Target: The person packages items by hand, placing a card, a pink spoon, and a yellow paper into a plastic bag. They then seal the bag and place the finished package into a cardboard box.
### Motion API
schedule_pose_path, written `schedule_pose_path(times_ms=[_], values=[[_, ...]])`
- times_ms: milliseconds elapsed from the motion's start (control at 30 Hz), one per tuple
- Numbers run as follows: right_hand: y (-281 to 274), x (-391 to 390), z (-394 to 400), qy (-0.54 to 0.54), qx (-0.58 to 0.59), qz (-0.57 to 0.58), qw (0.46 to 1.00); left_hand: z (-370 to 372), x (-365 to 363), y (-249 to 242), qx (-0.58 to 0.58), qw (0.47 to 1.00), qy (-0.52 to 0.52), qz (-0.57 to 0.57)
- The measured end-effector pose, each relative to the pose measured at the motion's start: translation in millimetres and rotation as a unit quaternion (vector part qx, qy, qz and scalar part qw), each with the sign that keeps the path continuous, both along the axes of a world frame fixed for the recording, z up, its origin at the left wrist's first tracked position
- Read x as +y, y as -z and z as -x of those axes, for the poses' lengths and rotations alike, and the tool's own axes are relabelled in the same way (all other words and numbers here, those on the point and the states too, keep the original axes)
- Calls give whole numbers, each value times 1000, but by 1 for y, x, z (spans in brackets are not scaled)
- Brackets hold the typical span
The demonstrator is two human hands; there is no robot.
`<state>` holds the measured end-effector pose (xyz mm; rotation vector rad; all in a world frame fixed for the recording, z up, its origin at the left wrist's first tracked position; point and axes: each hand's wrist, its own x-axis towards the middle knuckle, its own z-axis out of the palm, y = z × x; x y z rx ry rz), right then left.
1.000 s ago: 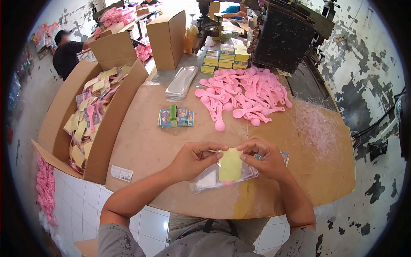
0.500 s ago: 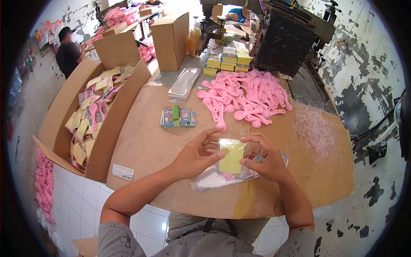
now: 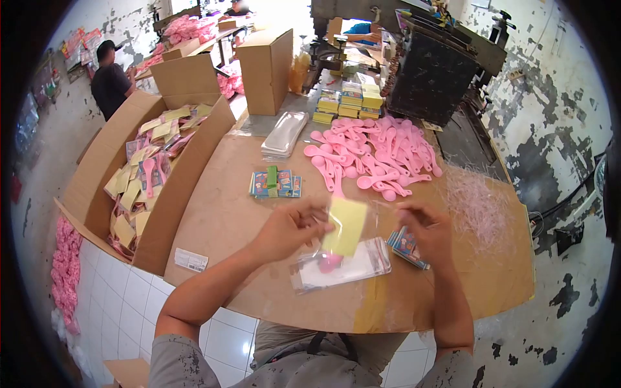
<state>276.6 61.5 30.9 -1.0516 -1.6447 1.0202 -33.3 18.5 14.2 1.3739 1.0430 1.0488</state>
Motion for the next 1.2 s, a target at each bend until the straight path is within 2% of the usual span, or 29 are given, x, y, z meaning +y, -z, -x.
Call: schedule_pose_path(times_ms=[33,100,133,167,267,367,400,433,500,533,567,600,667,733,800,867,933,1000,1067,1167,1200], values=[[-9,1,-10,-6,-32,-6,999,11,4,-7,11,1000,-29,0],[-30,3,-36,-17,-95,-17,995,48,19,-8,-77,982,-146,-98],[-34,3,-47,-16,-91,-9,996,66,32,-10,-175,942,-249,-144],[-36,0,-59,-13,-87,-2,996,81,43,-14,-269,879,-346,-188],[-35,-2,-92,-12,-102,13,995,99,39,-47,-447,787,-390,-171],[-37,2,-135,-49,-99,39,993,82,44,-18,-343,874,-315,-136],[-38,6,-157,-66,-94,51,992,71,42,-7,-256,916,-281,-125],[-32,17,-194,-125,-8,45,991,56,38,2,-167,949,-243,-112],[-5,44,-262,-230,164,26,959,25,26,13,-55,990,-92,-90],[9,51,-269,-85,-28,-21,996,11,18,18,34,991,-55,-121],[20,59,-275,65,-220,-65,971,-3,10,25,122,981,-16,-152],[21,64,-281,210,-399,-106,886,-15,3,31,165,966,-4,-200],[13,49,-246,305,-458,-221,805,-31,-7,41,252,922,16,-292],[0,38,-236,316,-458,-249,792,-40,-9,49,294,902,8,-317],[-8,31,-239,254,-397,-192,861,-45,-9,52,327,888,3,-324],[1,36,-241,253,-248,-64,933,-45,-10,52,350,882,-1,-315],[4,34,-224,201,-218,-54,953,-43,-9,52,351,885,6,-306],[0,9,-158,105,-313,-156,931,-43,-10,54,329,900,8,-286],[-1,-8,-118,-7,-330,-100,939,-42,-6,53,287,922,6,-261],[1,-17,-82,7,-379,-118,918,-42,-9,42,228,968,3,-100],[4,-15,-83,12,-364,-102,926,-41,-10,40,221,971,2,-96]])
